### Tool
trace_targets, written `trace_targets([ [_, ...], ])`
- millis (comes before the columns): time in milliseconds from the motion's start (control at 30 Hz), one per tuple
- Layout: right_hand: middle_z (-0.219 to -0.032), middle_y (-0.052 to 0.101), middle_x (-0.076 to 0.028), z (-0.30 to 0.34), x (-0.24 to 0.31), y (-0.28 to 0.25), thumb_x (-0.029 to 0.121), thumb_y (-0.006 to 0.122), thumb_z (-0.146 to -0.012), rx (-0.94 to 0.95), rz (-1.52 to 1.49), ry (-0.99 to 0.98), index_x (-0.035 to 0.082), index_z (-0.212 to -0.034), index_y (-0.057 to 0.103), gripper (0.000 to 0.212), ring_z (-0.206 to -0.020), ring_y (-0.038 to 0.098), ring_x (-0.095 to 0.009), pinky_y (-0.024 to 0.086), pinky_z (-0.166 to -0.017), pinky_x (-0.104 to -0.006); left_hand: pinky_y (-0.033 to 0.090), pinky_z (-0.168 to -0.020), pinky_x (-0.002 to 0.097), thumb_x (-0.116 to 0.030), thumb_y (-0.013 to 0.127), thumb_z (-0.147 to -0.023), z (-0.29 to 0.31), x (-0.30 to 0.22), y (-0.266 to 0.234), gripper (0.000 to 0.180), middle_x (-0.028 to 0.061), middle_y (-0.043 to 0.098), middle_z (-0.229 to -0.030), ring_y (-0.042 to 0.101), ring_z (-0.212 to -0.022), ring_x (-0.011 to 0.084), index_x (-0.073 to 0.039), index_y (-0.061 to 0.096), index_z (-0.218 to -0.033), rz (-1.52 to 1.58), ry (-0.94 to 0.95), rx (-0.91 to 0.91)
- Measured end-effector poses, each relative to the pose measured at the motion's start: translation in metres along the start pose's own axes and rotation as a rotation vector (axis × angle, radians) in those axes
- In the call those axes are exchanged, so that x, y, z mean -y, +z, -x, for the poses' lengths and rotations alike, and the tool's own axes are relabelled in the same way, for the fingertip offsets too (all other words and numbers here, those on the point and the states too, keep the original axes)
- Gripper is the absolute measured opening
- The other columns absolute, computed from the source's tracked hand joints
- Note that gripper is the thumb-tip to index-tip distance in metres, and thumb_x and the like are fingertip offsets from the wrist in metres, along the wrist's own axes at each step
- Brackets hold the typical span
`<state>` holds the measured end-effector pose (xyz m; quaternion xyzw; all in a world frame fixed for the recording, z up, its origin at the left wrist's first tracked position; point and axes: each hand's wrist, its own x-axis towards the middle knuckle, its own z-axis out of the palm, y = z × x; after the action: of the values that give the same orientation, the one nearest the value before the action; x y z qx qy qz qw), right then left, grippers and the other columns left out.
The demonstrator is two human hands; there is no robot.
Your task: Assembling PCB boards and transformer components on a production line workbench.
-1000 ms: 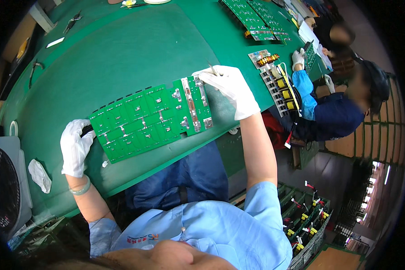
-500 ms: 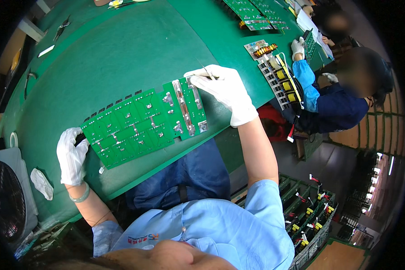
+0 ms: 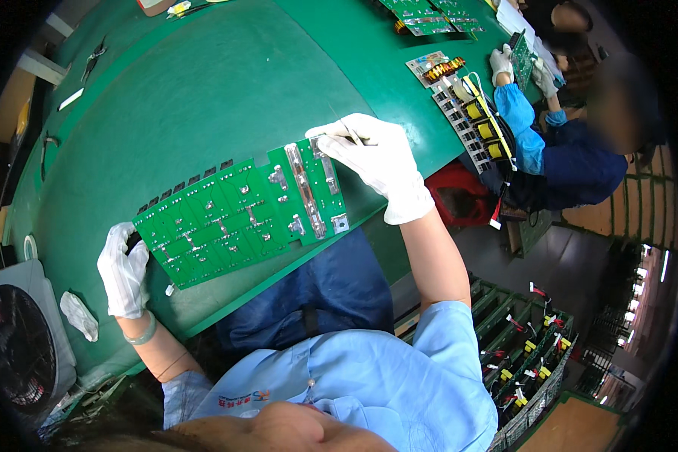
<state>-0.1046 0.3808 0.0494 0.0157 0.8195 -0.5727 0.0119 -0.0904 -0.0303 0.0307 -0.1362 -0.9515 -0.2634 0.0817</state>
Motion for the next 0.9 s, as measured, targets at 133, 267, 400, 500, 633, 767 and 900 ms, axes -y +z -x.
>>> trace_targets([
  [133, -0.094, 0.072, -0.008, 0.009, 0.0, -0.001, 0.003, 0.073, -0.088, -0.034, -0.064, -0.029, -0.001, -0.095, 0.072, 0.008, -0.082, 0.059, -0.009, 0.048, -0.074, -0.0238, 0.055, -0.077, 0.035, -0.004, 0.071, -0.074, 0.001, -0.002, 0.0, 0.025, 0.0131, 0.069, -0.099, 0.068, -0.087, 0.0323, -0.004, 0.066, -0.098, -0.08, 0.068, -0.112],
  [267, -0.082, 0.067, -0.003, 0.015, 0.003, 0.0, 0.003, 0.072, -0.087, -0.078, -0.175, -0.08, 0.0, -0.095, 0.073, 0.008, -0.074, 0.055, -0.005, 0.045, -0.066, -0.0209, 0.055, -0.08, 0.0358, -0.003, 0.069, -0.075, -0.002, -0.007, 0.002, 0.025, 0.0127, 0.07, -0.1, 0.068, -0.089, 0.0316, -0.004, 0.068, -0.101, -0.085, 0.114, -0.231],
  [400, -0.088, 0.07, -0.004, 0.016, -0.005, 0.001, 0.001, 0.072, -0.087, -0.072, -0.264, -0.138, -0.001, -0.093, 0.071, 0.006, -0.073, 0.054, -0.004, 0.045, -0.066, -0.0205, 0.055, -0.081, 0.036, -0.002, 0.066, -0.076, -0.003, -0.007, 0.003, 0.027, 0.0127, 0.071, -0.099, 0.068, -0.089, 0.0304, -0.005, 0.071, -0.102, -0.061, 0.106, -0.296],
  [500, -0.092, 0.072, -0.007, 0.019, -0.004, 0.001, -0.002, 0.072, -0.086, -0.085, -0.219, -0.115, -0.002, -0.091, 0.069, 0.005, -0.079, 0.062, -0.007, 0.046, -0.067, -0.0214, 0.055, -0.081, 0.0358, 0.0, 0.065, -0.075, -0.005, -0.007, 0.006, 0.028, 0.0125, 0.071, -0.098, 0.068, -0.089, 0.0297, -0.004, 0.071, -0.102, -0.082, 0.137, -0.327],
  [633, -0.093, 0.072, -0.009, 0.024, -0.004, -0.001, -0.004, 0.072, -0.085, -0.085, -0.235, -0.145, -0.003, -0.092, 0.069, 0.007, -0.095, 0.069, -0.014, 0.049, -0.069, -0.0232, 0.055, -0.081, 0.0357, 0.002, 0.066, -0.073, -0.005, -0.009, 0.007, 0.03, 0.0122, 0.071, -0.098, 0.068, -0.089, 0.0293, -0.004, 0.071, -0.102, -0.077, 0.15, -0.355],
  [767, -0.093, 0.072, -0.009, 0.027, 0.0, 0.002, -0.004, 0.072, -0.086, -0.083, -0.253, -0.145, -0.003, -0.089, 0.068, 0.006, -0.096, 0.069, -0.015, 0.051, -0.073, -0.0239, 0.055, -0.081, 0.0353, 0.004, 0.066, -0.071, -0.004, -0.007, 0.008, 0.032, 0.0126, 0.071, -0.097, 0.068, -0.088, 0.0289, -0.004, 0.071, -0.102, -0.097, 0.167, -0.37],
  [900, -0.095, 0.072, -0.01, 0.025, -0.007, 0.003, -0.002, 0.071, -0.087, -0.104, -0.252, -0.175, -0.003, -0.089, 0.067, 0.004, -0.096, 0.069, -0.014, 0.052, -0.075, -0.0234, 0.056, -0.079, 0.0346, 0.006, 0.067, -0.07, -0.007, -0.009, 0.009, 0.032, 0.0133, 0.071, -0.097, 0.069, -0.086, 0.0285, -0.003, 0.071, -0.101, -0.081, 0.186, -0.392],
])
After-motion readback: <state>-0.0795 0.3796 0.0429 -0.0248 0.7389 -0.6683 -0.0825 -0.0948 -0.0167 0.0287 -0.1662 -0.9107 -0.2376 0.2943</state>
